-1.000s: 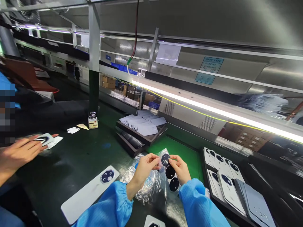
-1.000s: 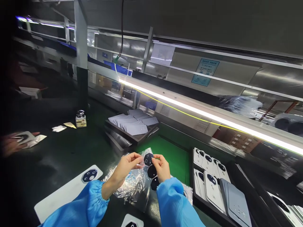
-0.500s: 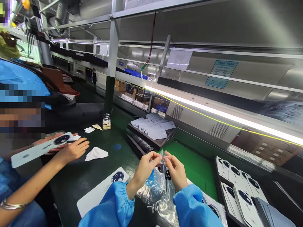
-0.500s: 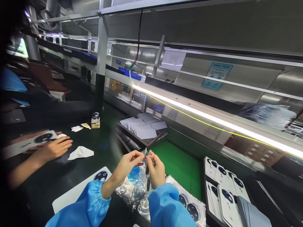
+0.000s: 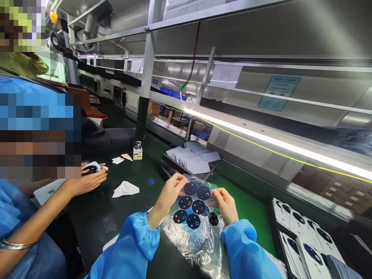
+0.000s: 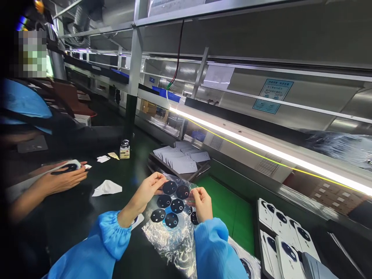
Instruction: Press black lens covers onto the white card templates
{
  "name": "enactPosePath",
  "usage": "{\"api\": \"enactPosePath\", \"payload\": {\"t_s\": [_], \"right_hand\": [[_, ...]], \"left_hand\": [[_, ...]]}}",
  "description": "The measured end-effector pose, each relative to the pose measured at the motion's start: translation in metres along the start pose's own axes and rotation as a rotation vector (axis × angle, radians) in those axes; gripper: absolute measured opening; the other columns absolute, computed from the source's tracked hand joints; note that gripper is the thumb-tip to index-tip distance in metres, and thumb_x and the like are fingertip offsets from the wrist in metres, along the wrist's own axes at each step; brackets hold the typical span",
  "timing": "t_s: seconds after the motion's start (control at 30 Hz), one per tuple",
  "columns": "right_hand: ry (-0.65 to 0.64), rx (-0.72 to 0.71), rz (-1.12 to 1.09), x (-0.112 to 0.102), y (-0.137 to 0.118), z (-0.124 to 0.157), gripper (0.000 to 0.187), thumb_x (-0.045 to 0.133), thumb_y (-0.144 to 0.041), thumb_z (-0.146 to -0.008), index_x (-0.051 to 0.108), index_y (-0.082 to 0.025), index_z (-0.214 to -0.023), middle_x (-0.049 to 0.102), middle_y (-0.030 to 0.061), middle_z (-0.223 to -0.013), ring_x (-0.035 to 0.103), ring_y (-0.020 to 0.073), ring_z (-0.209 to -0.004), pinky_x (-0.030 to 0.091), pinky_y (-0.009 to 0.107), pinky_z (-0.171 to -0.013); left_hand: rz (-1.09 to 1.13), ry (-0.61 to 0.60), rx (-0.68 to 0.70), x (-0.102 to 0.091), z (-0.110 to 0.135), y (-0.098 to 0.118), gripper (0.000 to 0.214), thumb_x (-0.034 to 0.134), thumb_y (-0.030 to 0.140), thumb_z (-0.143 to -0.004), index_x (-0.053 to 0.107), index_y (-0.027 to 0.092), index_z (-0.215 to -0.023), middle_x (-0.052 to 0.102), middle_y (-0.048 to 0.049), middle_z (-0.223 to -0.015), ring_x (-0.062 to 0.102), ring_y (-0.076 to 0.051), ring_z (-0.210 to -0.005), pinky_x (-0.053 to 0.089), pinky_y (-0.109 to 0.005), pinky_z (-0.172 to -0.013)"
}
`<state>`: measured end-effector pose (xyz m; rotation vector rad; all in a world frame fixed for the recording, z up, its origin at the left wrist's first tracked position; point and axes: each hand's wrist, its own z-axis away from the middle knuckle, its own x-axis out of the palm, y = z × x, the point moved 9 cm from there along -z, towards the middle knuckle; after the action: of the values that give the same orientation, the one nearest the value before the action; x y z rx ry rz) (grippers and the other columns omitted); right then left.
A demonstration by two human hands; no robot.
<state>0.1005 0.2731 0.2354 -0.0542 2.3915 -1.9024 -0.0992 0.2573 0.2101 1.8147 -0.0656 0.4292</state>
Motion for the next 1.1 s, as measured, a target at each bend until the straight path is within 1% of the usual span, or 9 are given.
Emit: {"api": "enactPosePath", "payload": {"t_s": [0.17, 0.3, 0.43, 0.53, 0.67, 0.77, 0.83, 0.97, 1.1], "right_hand": [[-0.020, 0.053, 0.007, -0.011, -0.003, 0.003, 0.058, 0.076, -0.073, -0.054, 0.061, -0.021, -0.072, 0.066, 0.0007, -0.074, 0.067, 0.0202, -0.073, 0.054, 0.029, -0.065], [-0.031, 0.261, -0.005, -0.026, 0.027, 0.028, 0.057, 0.070, -0.077, -0.062, 0.062, -0.022, -0.076, 0.066, 0.0030, -0.080, 0.065, 0.0199, -0.081, 0.056, 0.027, -0.061], [-0.191, 0.580, -0.077, -0.009, 0.077, 0.071, 0.085, 0.038, -0.096, -0.064, 0.065, -0.016, -0.078, 0.066, 0.0131, -0.073, 0.065, 0.0232, -0.062, 0.050, 0.031, -0.042], [-0.184, 0.596, -0.155, -0.001, 0.099, 0.081, 0.087, 0.046, -0.096, -0.056, 0.068, -0.017, -0.085, 0.068, 0.0139, -0.081, 0.066, 0.0225, -0.065, 0.047, 0.029, -0.042], [-0.048, 0.462, -0.209, -0.007, 0.113, 0.074, 0.053, 0.078, -0.063, -0.050, 0.064, -0.022, -0.081, 0.068, 0.0047, -0.081, 0.066, 0.0214, -0.074, 0.051, 0.029, -0.058], [-0.026, 0.410, -0.243, -0.008, 0.117, 0.069, 0.038, 0.076, -0.043, -0.050, 0.062, -0.021, -0.077, 0.069, 0.0042, -0.082, 0.066, 0.0234, -0.081, 0.053, 0.032, -0.068], [-0.024, 0.404, -0.234, -0.009, 0.120, 0.066, 0.028, 0.074, -0.035, -0.052, 0.059, -0.021, -0.071, 0.067, 0.0022, -0.074, 0.065, 0.0198, -0.073, 0.052, 0.030, -0.065], [-0.014, 0.405, -0.136, -0.015, 0.129, 0.059, 0.020, 0.074, -0.026, -0.068, 0.057, -0.017, -0.075, 0.054, -0.0063, -0.062, 0.052, 0.0086, -0.054, 0.046, 0.022, -0.054], [-0.006, 0.362, 0.007, -0.018, 0.139, 0.053, 0.017, 0.066, -0.028, -0.086, 0.054, -0.016, -0.082, 0.050, -0.0073, -0.066, 0.048, 0.0064, -0.052, 0.042, 0.019, -0.049]], "left_hand": [[-0.029, -0.056, 0.047, 0.007, -0.003, 0.008, 0.041, 0.071, 0.055, -0.074, 0.055, 0.018, -0.078, 0.066, -0.0016, -0.076, 0.066, -0.017, -0.074, 0.053, -0.028, -0.063], [-0.063, -0.150, 0.128, 0.028, 0.002, 0.026, 0.043, 0.065, 0.061, -0.075, 0.053, 0.021, -0.081, 0.068, -0.0027, -0.083, 0.067, -0.020, -0.087, 0.052, -0.029, -0.074], [-0.136, -0.433, 0.186, 0.065, 0.031, 0.043, 0.033, 0.061, 0.054, -0.084, 0.057, 0.021, -0.081, 0.071, -0.0042, -0.085, 0.066, -0.021, -0.088, 0.050, -0.032, -0.085], [-0.206, -0.699, 0.180, 0.082, 0.063, 0.043, 0.030, 0.058, 0.049, -0.089, 0.062, 0.020, -0.081, 0.071, -0.0056, -0.082, 0.067, -0.022, -0.084, 0.052, -0.033, -0.080], [-0.306, -0.863, 0.182, 0.069, 0.089, 0.029, 0.026, 0.053, 0.040, -0.093, 0.069, 0.022, -0.084, 0.072, -0.0052, -0.088, 0.065, -0.023, -0.095, 0.044, -0.038, -0.100], [-0.462, -0.952, 0.166, 0.051, 0.095, 0.010, 0.023, 0.051, 0.032, -0.094, 0.073, 0.026, -0.088, 0.073, -0.0020, -0.095, 0.059, -0.023, -0.110, 0.019, -0.042, -0.118], [-0.587, -0.984, 0.151, 0.039, 0.094, -0.004, 0.024, 0.049, 0.029, -0.094, 0.072, 0.029, -0.092, 0.072, -0.0005, -0.097, 0.056, -0.022, -0.114, 0.012, -0.041, -0.120], [-0.715, -0.982, 0.120, 0.021, 0.087, -0.025, 0.024, 0.047, 0.024, -0.092, 0.071, 0.028, -0.093, 0.072, 0.0003, -0.096, 0.057, -0.021, -0.111, 0.017, -0.039, -0.118], [-0.753, -1.002, 0.067, 0.012, 0.084, -0.049, 0.023, 0.046, 0.021, -0.089, 0.069, 0.026, -0.091, 0.073, 0.0004, -0.095, 0.063, -0.019, -0.098, 0.035, -0.032, -0.106]]}}
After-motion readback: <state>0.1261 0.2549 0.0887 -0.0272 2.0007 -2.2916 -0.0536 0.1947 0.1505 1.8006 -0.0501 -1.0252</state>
